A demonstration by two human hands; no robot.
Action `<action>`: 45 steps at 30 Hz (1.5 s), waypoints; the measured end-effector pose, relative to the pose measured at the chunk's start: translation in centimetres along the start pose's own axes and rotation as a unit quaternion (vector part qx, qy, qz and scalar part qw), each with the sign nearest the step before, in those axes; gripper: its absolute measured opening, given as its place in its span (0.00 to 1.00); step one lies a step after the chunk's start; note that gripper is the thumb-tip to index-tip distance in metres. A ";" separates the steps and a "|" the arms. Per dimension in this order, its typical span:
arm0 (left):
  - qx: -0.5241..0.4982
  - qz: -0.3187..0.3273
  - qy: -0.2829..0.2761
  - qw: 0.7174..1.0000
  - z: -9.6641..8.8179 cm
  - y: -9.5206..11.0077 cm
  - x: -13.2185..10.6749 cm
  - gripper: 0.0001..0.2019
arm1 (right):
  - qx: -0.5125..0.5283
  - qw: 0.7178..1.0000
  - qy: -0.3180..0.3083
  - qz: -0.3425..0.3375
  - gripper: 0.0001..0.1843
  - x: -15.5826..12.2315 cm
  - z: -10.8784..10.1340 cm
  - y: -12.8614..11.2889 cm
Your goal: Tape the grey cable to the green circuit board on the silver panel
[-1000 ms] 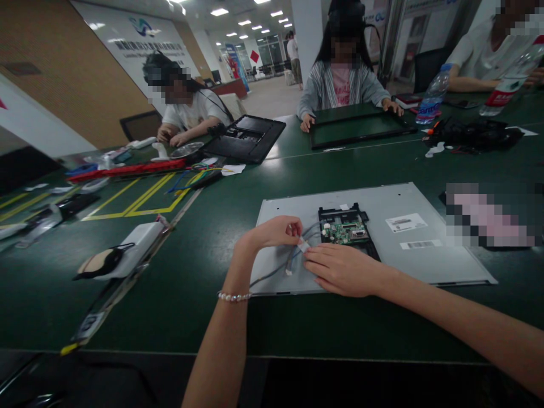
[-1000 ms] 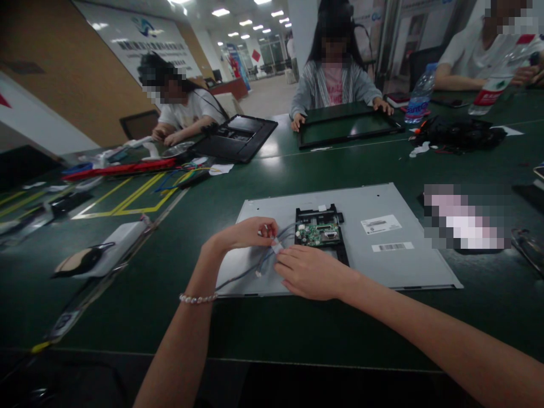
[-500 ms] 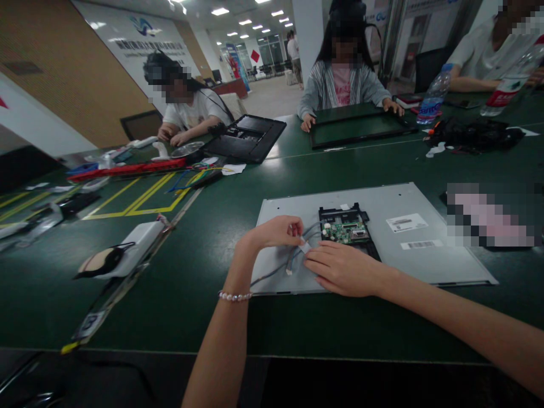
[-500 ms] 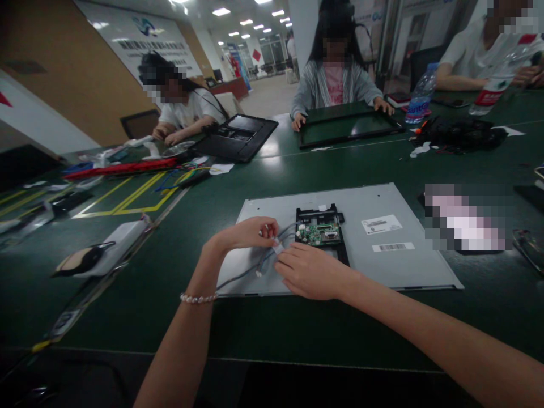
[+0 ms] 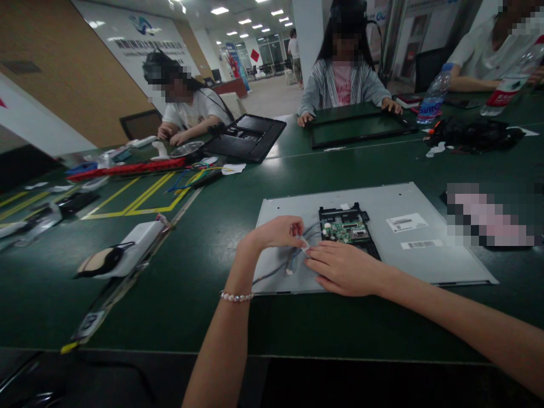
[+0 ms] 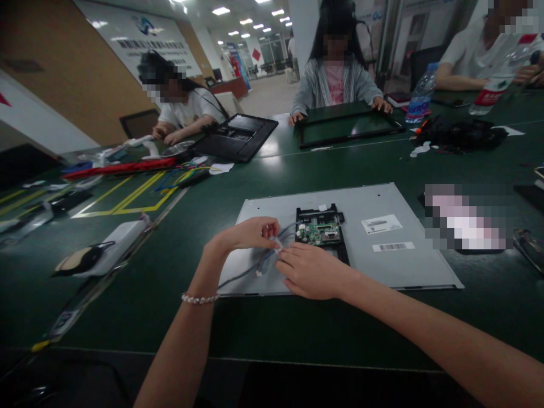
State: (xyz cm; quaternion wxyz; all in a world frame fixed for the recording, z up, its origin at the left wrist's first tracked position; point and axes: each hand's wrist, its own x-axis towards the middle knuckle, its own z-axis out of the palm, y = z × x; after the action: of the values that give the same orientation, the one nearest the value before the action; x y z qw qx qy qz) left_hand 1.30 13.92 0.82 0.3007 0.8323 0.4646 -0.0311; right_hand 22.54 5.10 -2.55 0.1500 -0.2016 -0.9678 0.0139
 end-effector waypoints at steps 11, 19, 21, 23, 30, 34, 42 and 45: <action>-0.029 0.022 0.000 0.999 0.0 -1.1 0.4 0.12 | -0.037 0.997 0.060 -0.035 0.17 -0.3 0.7 0.0; -0.022 0.031 0.011 0.999 -0.3 -1.4 0.2 0.09 | -0.024 0.997 0.063 -0.033 0.16 -0.3 0.4 -0.3; -0.028 0.026 0.014 0.999 -0.3 -1.6 0.1 0.08 | -0.020 0.997 0.061 -0.032 0.16 -0.3 0.4 -0.4; -0.031 0.016 0.023 0.999 -0.4 -1.9 0.1 0.07 | -0.016 0.998 0.060 -0.032 0.15 -0.3 0.5 -0.4; 0.018 0.000 0.065 0.998 -0.8 -2.2 -0.2 0.06 | -0.018 0.996 0.079 -0.029 0.14 -0.4 0.7 -0.3; 0.035 0.021 0.098 0.994 -0.9 -2.2 -0.2 0.05 | -0.025 0.992 0.116 -0.046 0.13 -0.4 0.7 -0.5; -0.013 0.038 0.201 0.979 -1.3 -1.4 -0.6 0.10 | -0.049 0.976 0.175 -0.122 0.11 -0.2 0.2 -1.6; -0.020 0.033 0.195 0.980 -1.4 -1.0 -0.8 0.14 | -0.044 0.972 0.175 -0.149 0.09 -0.1 0.2 -1.9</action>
State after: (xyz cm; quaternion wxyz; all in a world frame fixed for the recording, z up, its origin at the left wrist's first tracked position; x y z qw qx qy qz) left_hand -0.29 14.46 1.78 0.2216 0.8313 0.4868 0.1512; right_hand 21.86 3.27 -2.62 0.3084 -0.0610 -0.9453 -0.0866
